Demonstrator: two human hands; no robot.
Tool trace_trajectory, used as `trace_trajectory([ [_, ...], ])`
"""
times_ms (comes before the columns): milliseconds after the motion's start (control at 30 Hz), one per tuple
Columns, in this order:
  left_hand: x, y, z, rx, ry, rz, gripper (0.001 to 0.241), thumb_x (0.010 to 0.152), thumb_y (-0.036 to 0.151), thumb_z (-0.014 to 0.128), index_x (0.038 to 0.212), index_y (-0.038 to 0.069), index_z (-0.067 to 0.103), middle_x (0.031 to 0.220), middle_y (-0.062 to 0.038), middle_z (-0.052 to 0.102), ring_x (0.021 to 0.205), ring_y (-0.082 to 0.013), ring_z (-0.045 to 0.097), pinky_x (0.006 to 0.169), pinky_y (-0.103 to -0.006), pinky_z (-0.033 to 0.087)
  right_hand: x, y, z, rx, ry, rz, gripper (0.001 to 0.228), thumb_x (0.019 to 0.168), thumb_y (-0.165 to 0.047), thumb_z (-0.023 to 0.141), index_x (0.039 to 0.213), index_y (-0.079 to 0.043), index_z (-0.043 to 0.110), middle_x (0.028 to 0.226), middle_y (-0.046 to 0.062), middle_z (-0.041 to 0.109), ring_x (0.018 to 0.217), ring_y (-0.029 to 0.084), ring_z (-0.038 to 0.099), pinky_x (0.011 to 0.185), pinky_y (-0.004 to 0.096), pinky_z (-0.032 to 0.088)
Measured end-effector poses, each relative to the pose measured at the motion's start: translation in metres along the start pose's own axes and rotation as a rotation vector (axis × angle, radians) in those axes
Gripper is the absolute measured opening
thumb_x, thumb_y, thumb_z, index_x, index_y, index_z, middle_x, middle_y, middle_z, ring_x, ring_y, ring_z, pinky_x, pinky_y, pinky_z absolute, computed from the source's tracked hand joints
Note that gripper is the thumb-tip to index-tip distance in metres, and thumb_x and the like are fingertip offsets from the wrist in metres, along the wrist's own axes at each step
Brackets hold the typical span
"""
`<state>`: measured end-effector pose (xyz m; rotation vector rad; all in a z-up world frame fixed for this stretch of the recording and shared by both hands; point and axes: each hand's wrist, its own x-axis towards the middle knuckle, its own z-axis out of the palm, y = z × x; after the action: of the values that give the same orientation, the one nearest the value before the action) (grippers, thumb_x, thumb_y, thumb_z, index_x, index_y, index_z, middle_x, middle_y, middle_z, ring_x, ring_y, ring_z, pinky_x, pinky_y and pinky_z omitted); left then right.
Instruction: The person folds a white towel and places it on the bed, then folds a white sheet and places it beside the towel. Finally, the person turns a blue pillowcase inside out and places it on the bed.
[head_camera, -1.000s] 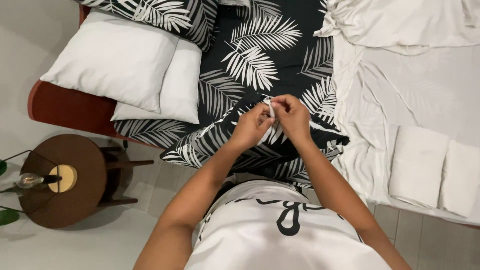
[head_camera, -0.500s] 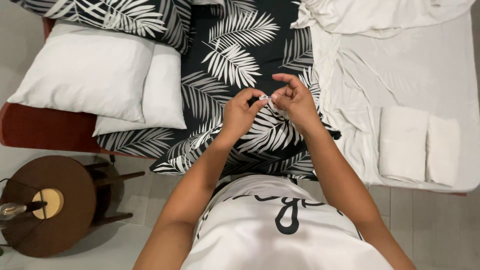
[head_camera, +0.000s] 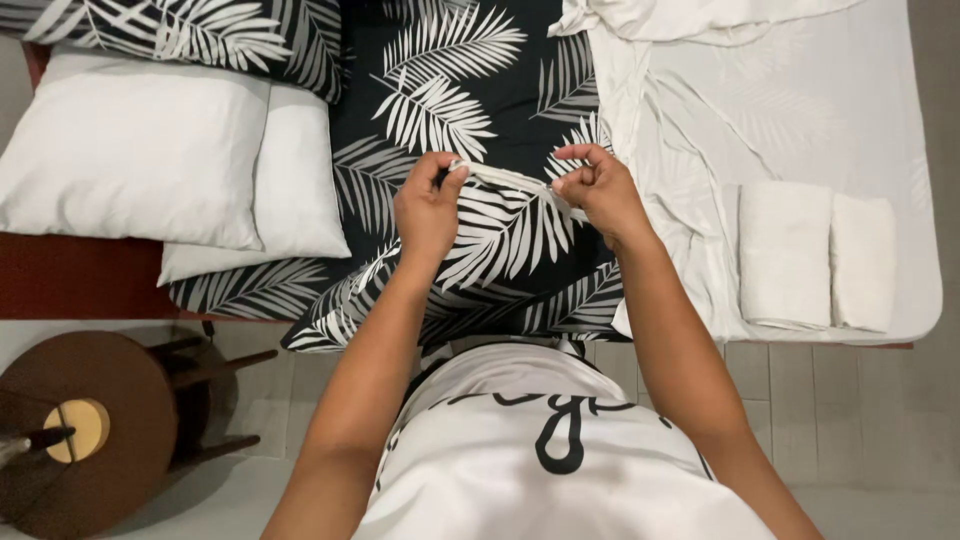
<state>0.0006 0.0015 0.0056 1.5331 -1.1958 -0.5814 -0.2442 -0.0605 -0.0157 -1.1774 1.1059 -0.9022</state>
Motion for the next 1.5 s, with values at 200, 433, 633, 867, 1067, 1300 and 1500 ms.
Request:
trace_trajectory([
  [200, 0.010, -0.024, -0.014, 0.091, 0.195, 0.111, 0.015, 0.096, 0.017, 0.074, 0.103, 0.007, 0.067, 0.087, -0.010, 0.073, 0.075, -0.0245, 0.070, 0.070, -0.0352, 0.054, -0.003, 0.012, -0.014, -0.097, 0.075, 0.108, 0.038, 0.085, 0.003, 0.073, 0.121, -0.004, 0.065, 0.079, -0.002, 0.068, 0.068, 0.004, 0.058, 0.064, 0.021, 0.047],
  [433, 0.005, 0.006, -0.009, 0.624, 0.408, 0.324, 0.039, 0.085, 0.002, 0.060, 0.123, 0.012, 0.065, 0.137, -0.013, 0.061, 0.124, -0.0356, 0.054, 0.106, -0.0471, 0.043, -0.001, 0.037, -0.006, 0.008, -0.004, 0.073, 0.039, 0.086, 0.004, 0.072, 0.124, -0.003, 0.064, 0.082, -0.001, 0.068, 0.070, 0.006, 0.058, 0.069, 0.020, 0.048],
  [633, -0.028, 0.014, 0.022, 0.778, -0.034, 0.735, 0.040, 0.097, 0.024, 0.064, 0.136, 0.016, 0.063, 0.141, -0.007, 0.058, 0.140, -0.0293, 0.046, 0.121, -0.0613, 0.017, 0.000, 0.023, 0.016, 0.264, -0.142, 0.109, 0.045, 0.089, 0.005, 0.068, 0.132, -0.005, 0.062, 0.085, 0.000, 0.070, 0.072, 0.007, 0.060, 0.070, 0.020, 0.050],
  [867, -0.012, -0.022, -0.016, 0.690, -0.125, 0.681, 0.013, 0.100, 0.030, 0.072, 0.098, 0.017, 0.070, 0.096, 0.001, 0.063, 0.106, -0.0234, 0.059, 0.122, -0.0653, 0.017, 0.004, 0.026, -0.005, -0.025, -0.110, 0.048, 0.045, 0.087, 0.006, 0.069, 0.131, -0.004, 0.064, 0.082, -0.001, 0.068, 0.071, 0.005, 0.059, 0.068, 0.020, 0.048],
  [1067, 0.014, -0.049, -0.049, 0.712, 0.001, 0.732, 0.012, 0.098, 0.028, 0.077, 0.097, 0.018, 0.070, 0.095, 0.002, 0.062, 0.105, -0.0219, 0.059, 0.122, -0.0646, 0.018, 0.007, 0.031, -0.058, -0.211, 0.020, 0.062, 0.042, 0.086, 0.003, 0.072, 0.127, -0.004, 0.067, 0.082, -0.001, 0.065, 0.070, 0.005, 0.057, 0.066, 0.022, 0.046],
  [1300, 0.027, -0.061, -0.050, 0.721, 0.025, 0.762, 0.013, 0.097, 0.029, 0.078, 0.099, 0.018, 0.071, 0.096, 0.003, 0.063, 0.105, -0.0207, 0.060, 0.121, -0.0642, 0.019, -0.002, 0.041, -0.079, -0.253, 0.063, 0.127, 0.038, 0.087, 0.000, 0.072, 0.124, -0.006, 0.070, 0.085, 0.001, 0.070, 0.071, 0.007, 0.057, 0.066, 0.023, 0.047],
  [1500, 0.017, -0.061, -0.022, 0.675, -0.025, 0.777, 0.011, 0.098, 0.030, 0.075, 0.099, 0.020, 0.071, 0.092, 0.004, 0.064, 0.101, -0.0182, 0.061, 0.121, -0.0601, 0.024, -0.005, 0.026, -0.024, -0.612, 0.259, -0.337, 0.017, 0.096, -0.005, 0.070, 0.112, -0.003, 0.076, 0.099, 0.006, 0.068, 0.080, 0.011, 0.064, 0.076, 0.027, 0.053],
])
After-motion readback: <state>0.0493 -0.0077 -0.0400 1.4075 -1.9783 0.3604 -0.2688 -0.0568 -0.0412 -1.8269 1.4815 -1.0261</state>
